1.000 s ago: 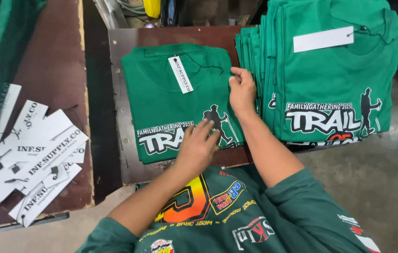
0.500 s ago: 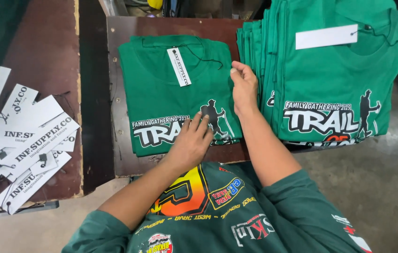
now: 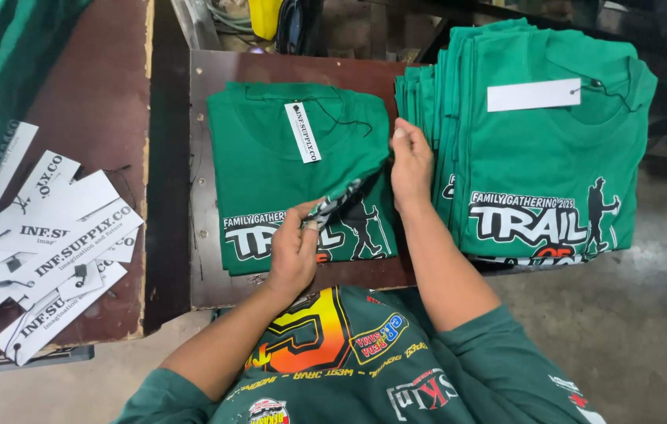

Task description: The person attaches white tags to the necks of green t-shirts using a small black plastic fastener. They thread the tag string through the fastener, secure it to the shirt, and then fold the shirt before placing it on a stack.

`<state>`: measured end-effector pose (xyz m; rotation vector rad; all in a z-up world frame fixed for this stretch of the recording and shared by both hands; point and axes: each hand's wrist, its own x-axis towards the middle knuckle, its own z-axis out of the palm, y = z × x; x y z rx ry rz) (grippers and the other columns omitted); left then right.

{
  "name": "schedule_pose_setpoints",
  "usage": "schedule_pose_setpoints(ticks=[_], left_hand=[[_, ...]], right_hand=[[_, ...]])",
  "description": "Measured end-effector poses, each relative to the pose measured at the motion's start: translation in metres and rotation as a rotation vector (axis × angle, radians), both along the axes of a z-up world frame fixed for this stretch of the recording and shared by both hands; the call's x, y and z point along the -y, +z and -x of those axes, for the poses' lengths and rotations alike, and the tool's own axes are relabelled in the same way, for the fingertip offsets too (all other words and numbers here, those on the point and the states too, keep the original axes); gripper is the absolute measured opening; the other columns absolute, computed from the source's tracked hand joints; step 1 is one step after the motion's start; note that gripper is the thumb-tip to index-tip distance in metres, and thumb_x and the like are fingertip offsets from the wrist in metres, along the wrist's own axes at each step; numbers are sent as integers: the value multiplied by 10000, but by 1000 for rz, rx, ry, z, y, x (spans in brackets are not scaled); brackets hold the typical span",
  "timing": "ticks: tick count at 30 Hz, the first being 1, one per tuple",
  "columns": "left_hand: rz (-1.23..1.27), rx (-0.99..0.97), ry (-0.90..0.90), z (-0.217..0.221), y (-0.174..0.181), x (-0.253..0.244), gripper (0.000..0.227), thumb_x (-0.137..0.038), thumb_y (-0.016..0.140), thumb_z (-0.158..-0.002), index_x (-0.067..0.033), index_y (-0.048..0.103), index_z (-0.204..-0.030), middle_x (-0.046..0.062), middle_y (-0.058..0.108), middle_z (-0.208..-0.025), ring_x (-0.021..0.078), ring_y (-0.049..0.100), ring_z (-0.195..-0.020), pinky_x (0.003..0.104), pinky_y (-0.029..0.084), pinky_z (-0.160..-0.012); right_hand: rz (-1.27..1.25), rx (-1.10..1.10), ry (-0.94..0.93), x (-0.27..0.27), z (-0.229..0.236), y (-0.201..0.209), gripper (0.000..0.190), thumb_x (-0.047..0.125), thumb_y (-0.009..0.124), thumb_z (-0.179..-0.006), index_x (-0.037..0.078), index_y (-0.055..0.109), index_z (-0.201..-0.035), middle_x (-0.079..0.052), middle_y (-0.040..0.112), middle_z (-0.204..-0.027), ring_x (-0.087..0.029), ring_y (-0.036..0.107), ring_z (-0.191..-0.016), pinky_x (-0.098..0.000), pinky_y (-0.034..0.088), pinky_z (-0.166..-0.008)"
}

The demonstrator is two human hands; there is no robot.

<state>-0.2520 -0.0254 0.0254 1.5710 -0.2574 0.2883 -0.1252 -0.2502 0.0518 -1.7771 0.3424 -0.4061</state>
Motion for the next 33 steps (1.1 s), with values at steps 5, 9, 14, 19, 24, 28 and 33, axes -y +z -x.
schedule_pose_setpoints(ticks=[5, 9, 14, 19, 24, 28, 33], left_hand=[[-35, 35, -35, 3, 8, -2, 151, 29, 496, -992, 45, 587, -1111, 249, 703, -1285, 454, 675, -1162, 518, 537, -955], [-59, 93, -56, 0, 5, -4, 134, 7, 508, -997, 32, 594, -1097, 229, 709, -1274, 423, 695, -1139, 484, 553, -947], [-95, 126, -80, -1, -8, -3, 139, -48, 523, -1015, 21, 605, -1105, 208, 705, -1294, 411, 688, -1152, 461, 555, -948], [-205, 196, -119, 0, 18, -5, 150, -36, 535, -1021, 56, 609, -1114, 259, 677, -1287, 443, 677, -1140, 499, 558, -950], [-601, 318, -141, 10, 10, -7, 404, -194, 730, -914, 14, 624, -1244, 229, 589, -1396, 481, 498, -1366, 652, 447, -1033], [-867, 296, -52, 18, 10, -29, 691, -259, 827, -802, -77, 575, -1420, 230, 528, -1466, 537, 386, -1429, 778, 328, -1039], [-1125, 178, -23, 26, -7, -62, 603, -347, 663, -886, -203, 551, -1461, 105, 445, -1602, 400, 328, -1520, 660, 269, -1176]], right_hand=[[88, -30, 172, -19, 10, 26, 393, 301, 505, -1095, 120, 626, -1421, -219, 629, -1401, -311, 563, -1351, -446, 475, -1116], [56, -98, 272, -35, 6, 46, 384, 281, 543, -1067, 173, 635, -1424, -191, 592, -1465, -302, 514, -1399, -450, 423, -1171], [114, -301, 246, -39, -19, 35, 326, 274, 696, -948, 262, 749, -1270, -132, 668, -1383, -292, 593, -1338, -417, 490, -1099], [402, -337, 197, -1, -66, -46, 410, 306, 832, -767, 356, 789, -1172, 44, 747, -1227, -183, 668, -1210, -350, 533, -997], [523, -294, 133, -10, -64, -48, 423, 298, 773, -778, 258, 788, -1198, -140, 714, -1284, -321, 591, -1311, -429, 463, -1125], [475, -257, 142, -19, -56, -24, 452, 298, 763, -781, 231, 775, -1228, -204, 691, -1312, -340, 544, -1365, -432, 408, -1178], [448, -233, 185, -21, -56, -18, 522, 219, 689, -780, 150, 734, -1296, -203, 675, -1347, -335, 611, -1295, -392, 419, -1148]])
